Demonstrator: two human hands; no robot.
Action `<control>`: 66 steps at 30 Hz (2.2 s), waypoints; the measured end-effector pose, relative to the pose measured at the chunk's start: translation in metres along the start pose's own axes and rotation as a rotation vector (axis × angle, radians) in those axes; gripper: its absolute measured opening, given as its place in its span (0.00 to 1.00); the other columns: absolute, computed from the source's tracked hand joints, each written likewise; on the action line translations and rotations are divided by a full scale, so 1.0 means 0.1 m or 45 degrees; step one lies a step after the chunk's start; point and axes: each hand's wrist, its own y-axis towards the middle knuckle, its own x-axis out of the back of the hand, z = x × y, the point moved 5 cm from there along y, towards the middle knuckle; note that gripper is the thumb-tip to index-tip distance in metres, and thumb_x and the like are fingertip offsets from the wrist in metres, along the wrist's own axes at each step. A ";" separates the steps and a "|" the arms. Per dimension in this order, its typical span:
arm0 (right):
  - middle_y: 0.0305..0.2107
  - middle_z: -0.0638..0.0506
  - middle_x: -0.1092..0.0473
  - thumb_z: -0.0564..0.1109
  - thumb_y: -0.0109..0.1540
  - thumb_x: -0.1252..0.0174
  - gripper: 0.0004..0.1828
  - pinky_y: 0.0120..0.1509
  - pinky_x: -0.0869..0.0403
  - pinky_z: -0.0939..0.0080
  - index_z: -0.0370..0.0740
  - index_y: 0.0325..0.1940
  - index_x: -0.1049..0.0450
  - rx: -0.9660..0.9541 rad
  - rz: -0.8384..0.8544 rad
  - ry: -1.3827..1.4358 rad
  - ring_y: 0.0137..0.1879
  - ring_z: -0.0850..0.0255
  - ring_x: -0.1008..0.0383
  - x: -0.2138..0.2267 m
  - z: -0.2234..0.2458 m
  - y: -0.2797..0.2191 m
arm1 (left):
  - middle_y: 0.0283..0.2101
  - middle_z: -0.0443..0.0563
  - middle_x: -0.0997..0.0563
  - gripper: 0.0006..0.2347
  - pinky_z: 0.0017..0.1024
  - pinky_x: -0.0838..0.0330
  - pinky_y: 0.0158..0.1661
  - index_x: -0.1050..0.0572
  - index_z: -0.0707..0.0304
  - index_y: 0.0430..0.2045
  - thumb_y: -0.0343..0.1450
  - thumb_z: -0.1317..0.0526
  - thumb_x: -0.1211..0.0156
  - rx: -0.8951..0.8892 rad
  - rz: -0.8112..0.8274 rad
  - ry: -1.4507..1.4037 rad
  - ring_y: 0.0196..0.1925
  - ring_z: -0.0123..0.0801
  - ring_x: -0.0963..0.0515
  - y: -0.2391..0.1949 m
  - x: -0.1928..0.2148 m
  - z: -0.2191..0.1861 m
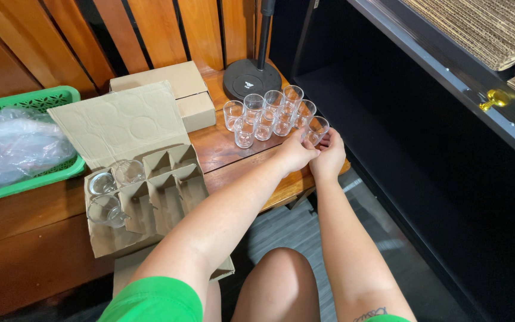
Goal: The person opens a cardboard box containing small clear glasses. They remove the glasses one by one from the molded cardboard insert and place them on a wooden table. The person continues until all glasses are removed and arranged on the table.
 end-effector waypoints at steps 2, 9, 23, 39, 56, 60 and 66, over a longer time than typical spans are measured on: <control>0.42 0.46 0.27 0.39 0.49 0.20 0.35 0.54 0.21 0.69 0.38 0.59 0.25 0.011 0.005 -0.012 0.49 0.58 0.22 -0.01 0.01 0.00 | 0.72 0.52 0.32 0.40 0.38 0.40 0.72 0.46 0.54 0.75 0.66 0.48 0.37 0.006 0.001 0.006 0.74 0.38 0.35 -0.04 0.03 -0.01; 0.43 0.46 0.27 0.35 0.43 0.19 0.39 0.53 0.19 0.69 0.36 0.58 0.23 0.039 -0.012 0.031 0.49 0.56 0.21 -0.06 -0.21 0.12 | 0.71 0.51 0.30 0.40 0.37 0.38 0.71 0.46 0.53 0.74 0.64 0.48 0.36 0.004 -0.021 0.017 0.73 0.36 0.33 -0.01 0.03 -0.01; 0.40 0.50 0.34 0.24 0.55 0.42 0.17 0.46 0.20 0.72 0.37 0.43 0.21 0.373 -0.205 0.544 0.43 0.65 0.26 0.03 0.41 -0.58 | 0.54 0.64 0.18 0.25 0.39 0.24 0.56 0.26 0.66 0.58 0.67 0.54 0.31 -0.317 0.096 -0.254 0.57 0.42 0.19 -1.26 0.84 0.34; 0.30 0.51 0.24 0.36 0.56 0.31 0.09 0.41 0.19 0.67 0.45 0.38 0.17 0.870 0.827 0.122 0.37 0.59 0.20 -1.27 2.21 -1.84 | 0.41 0.36 0.16 0.12 0.27 0.22 0.47 0.17 0.40 0.41 0.64 0.54 0.29 -0.145 -0.910 0.538 0.48 0.29 0.16 -2.38 3.30 1.59; 0.47 0.45 0.26 0.44 0.55 0.32 0.23 0.57 0.20 0.45 0.44 0.54 0.22 0.979 1.283 -0.595 0.54 0.44 0.21 -2.38 2.04 -2.10 | 0.57 0.49 0.21 0.20 0.53 0.32 0.59 0.20 0.53 0.54 0.66 0.56 0.34 -0.031 -0.568 0.891 0.64 0.47 0.27 -2.29 3.16 1.83; 0.49 0.43 0.26 0.42 0.54 0.35 0.25 0.56 0.20 0.47 0.43 0.57 0.22 0.946 1.339 -0.620 0.54 0.44 0.21 -2.49 2.04 -2.10 | 0.57 0.51 0.22 0.21 0.55 0.32 0.59 0.21 0.55 0.54 0.65 0.56 0.35 0.005 -0.539 0.901 0.65 0.49 0.27 -2.19 3.16 1.92; 0.54 0.39 0.30 0.41 0.52 0.33 0.32 0.58 0.20 0.46 0.39 0.62 0.24 0.852 1.454 -0.669 0.58 0.41 0.23 -2.43 2.22 -2.14 | 0.57 0.54 0.21 0.22 0.55 0.32 0.59 0.21 0.57 0.54 0.65 0.53 0.35 0.033 -0.503 0.915 0.65 0.51 0.28 -2.17 3.17 1.91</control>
